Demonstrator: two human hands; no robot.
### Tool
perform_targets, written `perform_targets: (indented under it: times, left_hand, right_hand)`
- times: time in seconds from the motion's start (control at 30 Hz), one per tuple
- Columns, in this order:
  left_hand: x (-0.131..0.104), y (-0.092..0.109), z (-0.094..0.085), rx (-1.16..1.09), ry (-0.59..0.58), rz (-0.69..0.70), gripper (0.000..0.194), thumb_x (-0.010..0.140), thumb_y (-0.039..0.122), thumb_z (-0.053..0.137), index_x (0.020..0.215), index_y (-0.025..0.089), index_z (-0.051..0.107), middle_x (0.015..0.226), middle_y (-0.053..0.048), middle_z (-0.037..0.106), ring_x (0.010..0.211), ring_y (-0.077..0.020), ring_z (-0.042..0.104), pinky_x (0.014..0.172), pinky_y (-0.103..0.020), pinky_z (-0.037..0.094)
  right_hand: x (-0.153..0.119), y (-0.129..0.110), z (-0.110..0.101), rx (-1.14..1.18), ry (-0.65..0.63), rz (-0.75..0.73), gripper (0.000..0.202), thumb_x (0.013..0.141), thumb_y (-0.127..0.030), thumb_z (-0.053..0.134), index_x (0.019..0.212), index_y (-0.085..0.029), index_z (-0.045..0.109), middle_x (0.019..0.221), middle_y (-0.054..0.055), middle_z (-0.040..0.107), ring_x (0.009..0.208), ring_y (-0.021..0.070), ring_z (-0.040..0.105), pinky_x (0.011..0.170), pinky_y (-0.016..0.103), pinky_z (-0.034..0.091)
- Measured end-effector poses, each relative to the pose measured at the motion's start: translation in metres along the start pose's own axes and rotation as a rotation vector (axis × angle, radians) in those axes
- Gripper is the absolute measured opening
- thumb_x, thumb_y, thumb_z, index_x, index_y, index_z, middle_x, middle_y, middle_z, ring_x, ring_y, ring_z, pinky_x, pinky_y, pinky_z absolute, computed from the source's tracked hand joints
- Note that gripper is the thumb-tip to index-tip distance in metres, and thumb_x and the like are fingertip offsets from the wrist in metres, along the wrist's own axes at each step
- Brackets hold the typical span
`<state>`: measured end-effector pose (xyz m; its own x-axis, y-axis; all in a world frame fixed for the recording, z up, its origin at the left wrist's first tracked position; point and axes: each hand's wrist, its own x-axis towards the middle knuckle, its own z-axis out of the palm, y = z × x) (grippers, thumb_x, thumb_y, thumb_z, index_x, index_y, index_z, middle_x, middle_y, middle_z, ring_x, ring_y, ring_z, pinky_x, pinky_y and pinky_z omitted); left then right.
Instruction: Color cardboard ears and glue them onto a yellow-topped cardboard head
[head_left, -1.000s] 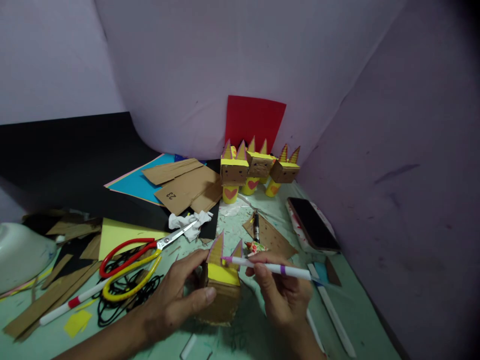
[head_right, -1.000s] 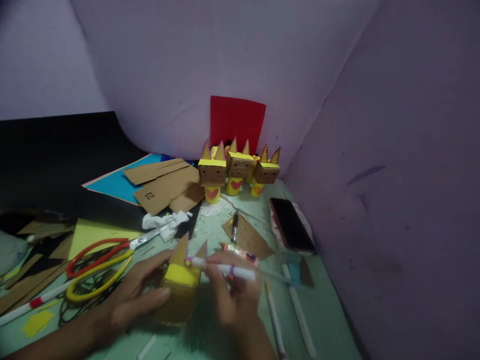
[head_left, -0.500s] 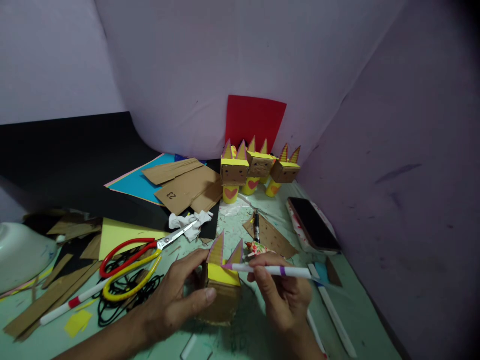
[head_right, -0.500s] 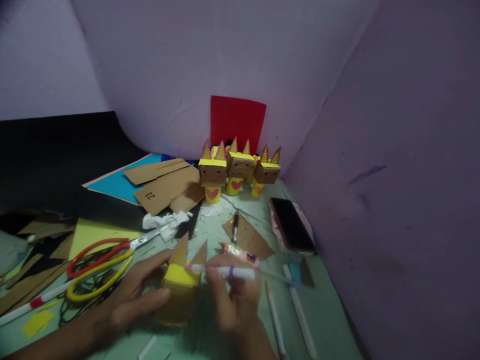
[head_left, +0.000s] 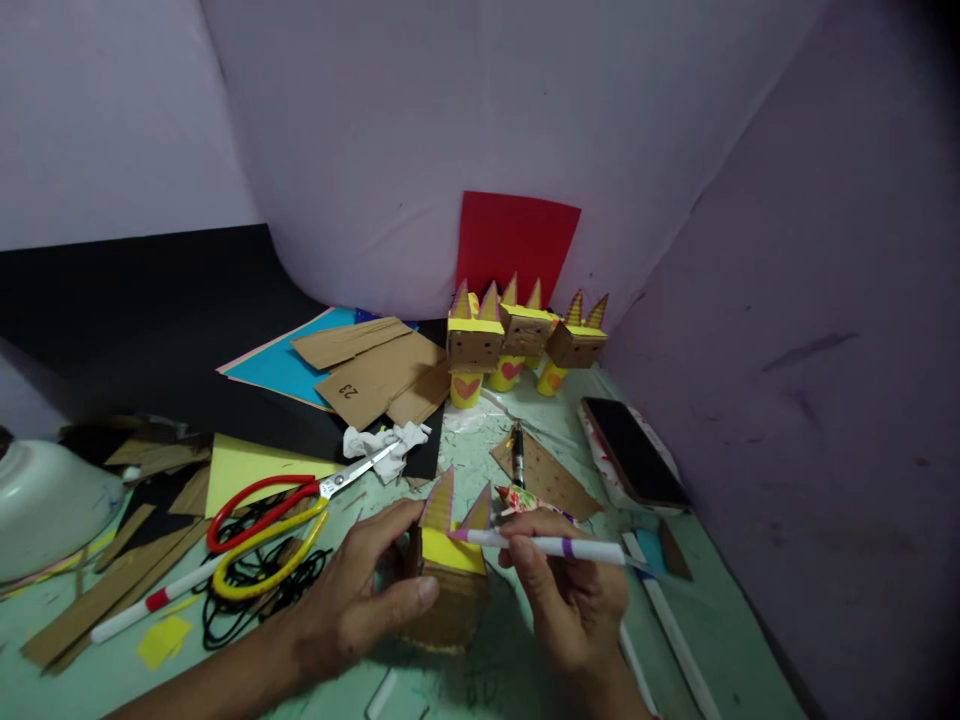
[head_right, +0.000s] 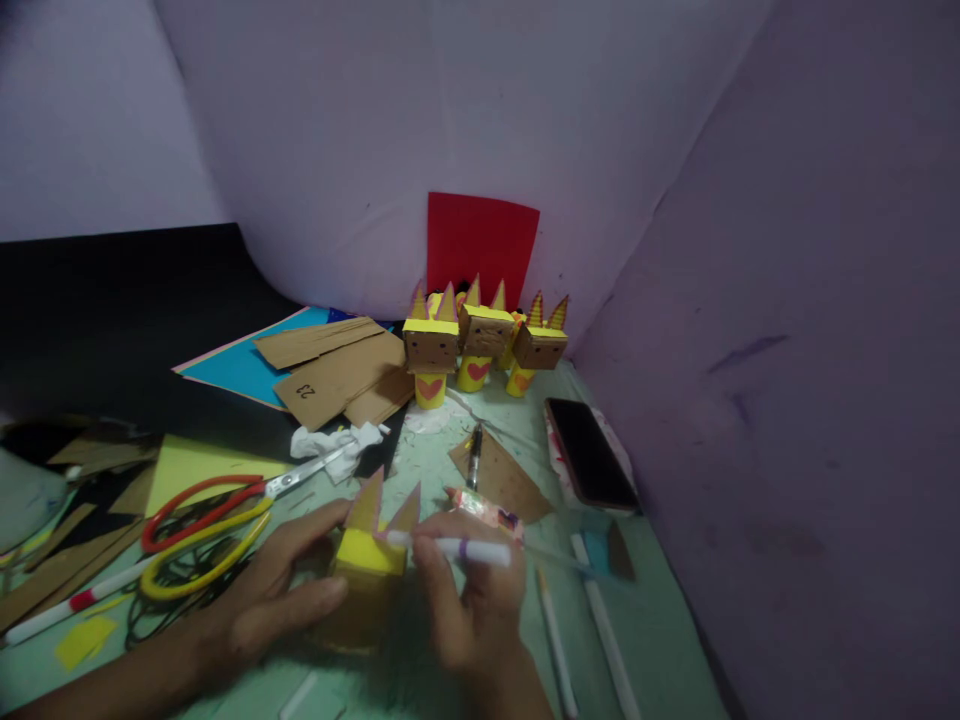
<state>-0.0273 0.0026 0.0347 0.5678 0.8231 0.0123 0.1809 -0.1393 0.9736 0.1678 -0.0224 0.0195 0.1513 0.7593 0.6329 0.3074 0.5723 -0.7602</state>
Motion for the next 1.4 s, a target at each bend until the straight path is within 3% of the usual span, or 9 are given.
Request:
perform_targets:
  times: [0.23, 0.7, 1.07, 1.27, 1.4]
  left_hand:
    - [0.0006, 0.0001, 0.0032, 0.041, -0.011, 0.023, 0.042, 0.078, 0.045, 0.054, 0.110, 0.017, 0.058, 0.089, -0.004, 0.058, 0.079, -0.0202, 0.050, 0.077, -0.031, 0.044]
    - [0.0005, 0.0035, 0.0058, 0.103, 0.003, 0.055, 0.047, 0.077, 0.046, 0.054, 0.114, 0.017, 0.057, 0.094, -0.006, 0.060, 0.083, -0.0227, 0.051, 0.076, -0.031, 0.044]
    - [0.0010, -0.0003, 0.0048, 0.071, -0.001, 0.088, 0.047, 0.077, 0.043, 0.055, 0.117, 0.018, 0.055, 0.100, -0.006, 0.058, 0.089, -0.0243, 0.052, 0.077, -0.033, 0.043]
    - [0.0020, 0.0005, 0.0036, 0.075, -0.004, 0.104, 0.045, 0.078, 0.042, 0.054, 0.116, 0.018, 0.056, 0.101, -0.006, 0.059, 0.090, -0.0244, 0.052, 0.080, -0.034, 0.042]
    - [0.0017, -0.0009, 0.0032, 0.110, -0.005, 0.069, 0.045, 0.078, 0.045, 0.053, 0.113, 0.017, 0.056, 0.095, -0.005, 0.059, 0.083, -0.0223, 0.052, 0.073, -0.032, 0.042]
  right_hand:
    - [-0.0048, -0.0012, 0.0031, 0.013, 0.211, 0.048, 0.014, 0.086, -0.024, 0.056, 0.080, -0.020, 0.068, 0.069, 0.005, 0.068, 0.061, 0.0195, 0.067, 0.048, 0.029, 0.052]
    - [-0.0059, 0.0045, 0.0067, -0.057, 0.154, -0.044, 0.011, 0.083, -0.019, 0.057, 0.088, -0.020, 0.067, 0.073, 0.007, 0.071, 0.063, 0.0203, 0.068, 0.044, 0.027, 0.052]
    - [-0.0033, 0.0027, 0.0053, -0.074, 0.033, -0.146, 0.025, 0.078, -0.005, 0.056, 0.094, -0.022, 0.064, 0.074, 0.003, 0.069, 0.064, 0.0167, 0.065, 0.059, 0.030, 0.051]
    - [-0.0049, 0.0011, 0.0092, -0.037, 0.008, -0.169, 0.029, 0.076, -0.002, 0.055, 0.095, -0.022, 0.065, 0.074, 0.003, 0.069, 0.061, 0.0158, 0.065, 0.053, 0.027, 0.050]
    - [-0.0020, -0.0033, 0.0089, -0.050, -0.028, -0.186, 0.030, 0.074, -0.001, 0.056, 0.094, -0.021, 0.064, 0.074, 0.002, 0.069, 0.060, 0.0149, 0.064, 0.052, 0.025, 0.050]
